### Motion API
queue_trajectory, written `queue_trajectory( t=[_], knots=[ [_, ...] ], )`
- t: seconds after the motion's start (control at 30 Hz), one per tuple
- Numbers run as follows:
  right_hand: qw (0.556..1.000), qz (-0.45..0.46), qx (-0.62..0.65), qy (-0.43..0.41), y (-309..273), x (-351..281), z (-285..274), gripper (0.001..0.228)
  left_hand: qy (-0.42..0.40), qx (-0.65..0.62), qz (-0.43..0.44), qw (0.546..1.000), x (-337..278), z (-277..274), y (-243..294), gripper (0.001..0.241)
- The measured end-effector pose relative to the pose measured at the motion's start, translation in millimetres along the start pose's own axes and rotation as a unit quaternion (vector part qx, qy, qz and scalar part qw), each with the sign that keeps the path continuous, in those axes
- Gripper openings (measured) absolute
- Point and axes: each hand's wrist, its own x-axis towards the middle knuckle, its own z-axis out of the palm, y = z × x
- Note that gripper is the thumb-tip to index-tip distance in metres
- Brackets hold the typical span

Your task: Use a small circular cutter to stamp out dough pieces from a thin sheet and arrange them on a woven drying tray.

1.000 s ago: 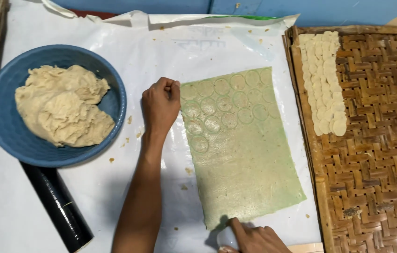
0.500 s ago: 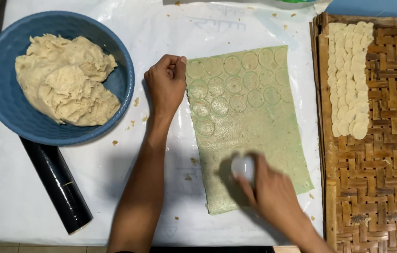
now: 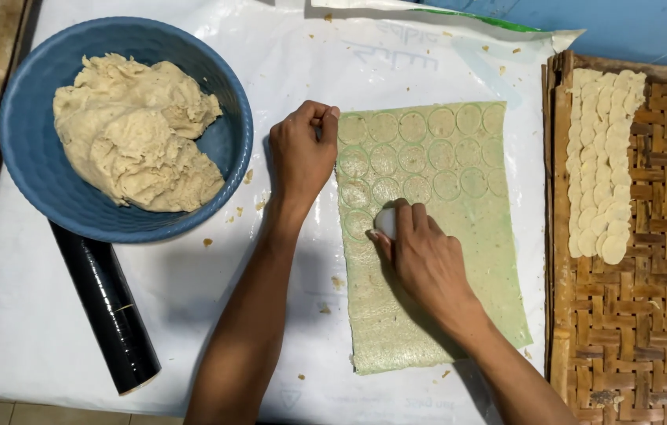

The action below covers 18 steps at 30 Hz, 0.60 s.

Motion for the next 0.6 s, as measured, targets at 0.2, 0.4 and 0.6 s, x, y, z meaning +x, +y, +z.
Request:
queue_trajectory(
  t=[0.2, 0.4, 0.6],
  knots=[
    [0.998, 0.045, -0.02, -0.031, -15.7, 0.4, -11.6, 0.05, -0.006, 0.006, 0.001, 1.0, -1.3, 1.6, -0.8, 0.018],
    [0.998, 0.035, -0.031, -0.05, -17.6, 2.5, -16.8, 0.048, -0.008, -0.004, 0.004, 1.0, -1.0, 0.0, -0.1, 0.018],
    [0.996, 0.045, 0.075, -0.016, 21.9, -3.2, -3.1, 0.049, -0.011, -0.006, 0.009, 1.0, -2.2, 1.5, -1.4, 0.018]
  ],
)
